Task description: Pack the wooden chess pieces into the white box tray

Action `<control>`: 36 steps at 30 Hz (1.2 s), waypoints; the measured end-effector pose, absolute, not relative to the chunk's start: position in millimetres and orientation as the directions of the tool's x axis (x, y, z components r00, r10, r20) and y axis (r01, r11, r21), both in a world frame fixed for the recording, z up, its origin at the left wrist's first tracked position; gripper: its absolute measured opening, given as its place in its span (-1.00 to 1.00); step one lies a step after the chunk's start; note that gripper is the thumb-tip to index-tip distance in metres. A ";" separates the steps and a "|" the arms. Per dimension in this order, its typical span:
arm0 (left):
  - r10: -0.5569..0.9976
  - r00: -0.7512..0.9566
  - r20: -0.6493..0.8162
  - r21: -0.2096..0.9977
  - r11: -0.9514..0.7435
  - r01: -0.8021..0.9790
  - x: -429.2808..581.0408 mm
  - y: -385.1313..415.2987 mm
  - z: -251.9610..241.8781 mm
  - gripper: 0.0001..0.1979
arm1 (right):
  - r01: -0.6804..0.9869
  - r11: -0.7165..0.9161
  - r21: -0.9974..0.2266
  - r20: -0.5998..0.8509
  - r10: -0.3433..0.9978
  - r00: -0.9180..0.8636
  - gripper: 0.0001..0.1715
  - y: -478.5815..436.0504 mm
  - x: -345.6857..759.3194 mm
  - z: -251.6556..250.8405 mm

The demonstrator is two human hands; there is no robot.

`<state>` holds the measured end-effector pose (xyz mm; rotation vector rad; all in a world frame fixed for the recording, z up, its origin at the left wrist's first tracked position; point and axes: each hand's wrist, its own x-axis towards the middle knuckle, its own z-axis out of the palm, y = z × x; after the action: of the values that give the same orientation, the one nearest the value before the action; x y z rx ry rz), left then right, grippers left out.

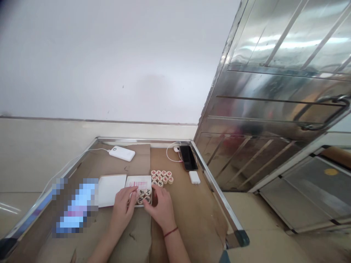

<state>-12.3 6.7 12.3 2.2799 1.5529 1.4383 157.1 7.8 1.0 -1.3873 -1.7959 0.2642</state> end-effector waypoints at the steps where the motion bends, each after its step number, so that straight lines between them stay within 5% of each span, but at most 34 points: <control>1: 0.756 0.084 0.649 0.472 -0.486 0.735 -13.2 10.2 12.7 -0.77 | 0.726 0.362 -0.585 0.450 0.889 -0.081 -0.43 6.4 155.5 3.5; 4: 0.795 0.141 0.589 0.396 -0.437 0.808 -12.3 21.6 15.4 -0.75 | 0.768 0.360 -0.530 0.394 0.906 -0.153 -0.24 4.8 153.0 7.3; 10: 0.900 0.206 0.385 0.205 -0.301 0.931 -1.6 31.2 21.0 -0.77 | 0.768 0.378 -0.517 0.370 0.908 -0.197 -0.39 4.5 154.4 6.3; 16: 0.925 0.230 0.303 0.163 -0.288 0.944 3.1 25.7 24.0 -0.78 | 0.770 0.389 -0.505 0.406 0.895 -0.186 -0.34 5.3 154.2 1.9; 22: 0.943 0.188 0.276 0.280 -0.266 0.922 5.5 25.9 25.3 -0.80 | 0.747 0.363 -0.557 0.357 0.917 -0.180 -0.37 4.4 152.6 5.9; 29: 0.859 0.234 0.455 0.613 -0.493 0.618 -2.0 23.8 22.3 -0.76 | 0.735 0.405 -0.544 0.533 0.843 -0.070 -0.50 3.6 155.1 8.7; 36: 0.856 0.188 0.481 0.708 -0.506 0.493 5.4 3.3 20.8 -0.79 | 0.680 0.524 -0.513 0.638 0.763 -0.107 -0.65 1.7 154.8 3.0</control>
<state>5.4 3.3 20.8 2.0747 1.2658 1.2482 154.8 1.7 3.0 -1.1967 -1.8288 0.1106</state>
